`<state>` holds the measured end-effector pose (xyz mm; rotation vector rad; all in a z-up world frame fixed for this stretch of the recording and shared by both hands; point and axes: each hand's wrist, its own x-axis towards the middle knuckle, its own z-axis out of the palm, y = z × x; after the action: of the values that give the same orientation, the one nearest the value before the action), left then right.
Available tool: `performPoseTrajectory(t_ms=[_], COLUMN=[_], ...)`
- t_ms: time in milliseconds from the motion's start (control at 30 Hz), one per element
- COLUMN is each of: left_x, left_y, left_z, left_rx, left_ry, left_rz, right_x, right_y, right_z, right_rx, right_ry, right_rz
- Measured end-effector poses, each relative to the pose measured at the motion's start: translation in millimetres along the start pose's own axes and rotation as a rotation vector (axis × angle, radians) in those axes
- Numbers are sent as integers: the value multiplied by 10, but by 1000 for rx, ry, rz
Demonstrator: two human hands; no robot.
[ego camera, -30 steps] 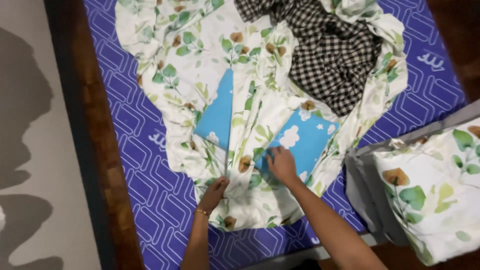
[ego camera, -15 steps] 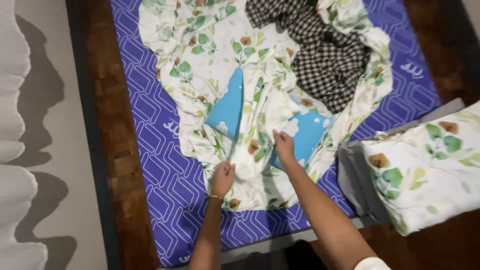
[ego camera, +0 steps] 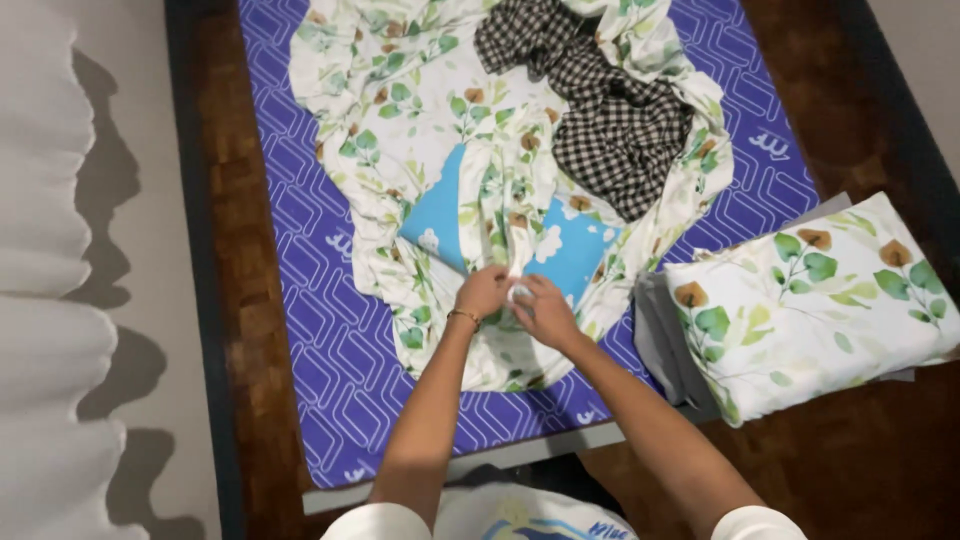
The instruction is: Fold a bedsheet and put a pillowcase on a pillow on a bed.
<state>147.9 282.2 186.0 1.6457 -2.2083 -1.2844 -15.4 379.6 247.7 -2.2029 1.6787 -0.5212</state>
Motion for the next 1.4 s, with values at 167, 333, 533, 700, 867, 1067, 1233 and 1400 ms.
performPoseTrajectory(t_ms=[167, 333, 533, 700, 867, 1067, 1233, 1400], left_x=[-403, -983, -1128, -1142, -1137, -1339, -1502, -1650], left_y=[336, 1135, 949, 687, 584, 397, 93, 31], left_z=[-217, -747, -820, -822, -733, -1161, -1702, -2248], left_rx=[137, 194, 2, -149, -275, -252, -348, -649], left_ry=[36, -154, -220, -53, 229, 376, 404, 272], left_rz=[85, 169, 183, 83, 244, 324, 285, 438], right_x=[-189, 22, 89, 119, 226, 285, 432, 584], right_y=[711, 589, 611, 20, -664, -1031, -617, -1], right_z=[169, -541, -603, -949, -1000, -979, -647, -17], right_rx=[258, 96, -77, 390, 442, 622, 613, -77], right_ry=[25, 114, 151, -7, -46, 68, 158, -51], right_rz=[150, 181, 17, 205, 62, -12, 28, 344])
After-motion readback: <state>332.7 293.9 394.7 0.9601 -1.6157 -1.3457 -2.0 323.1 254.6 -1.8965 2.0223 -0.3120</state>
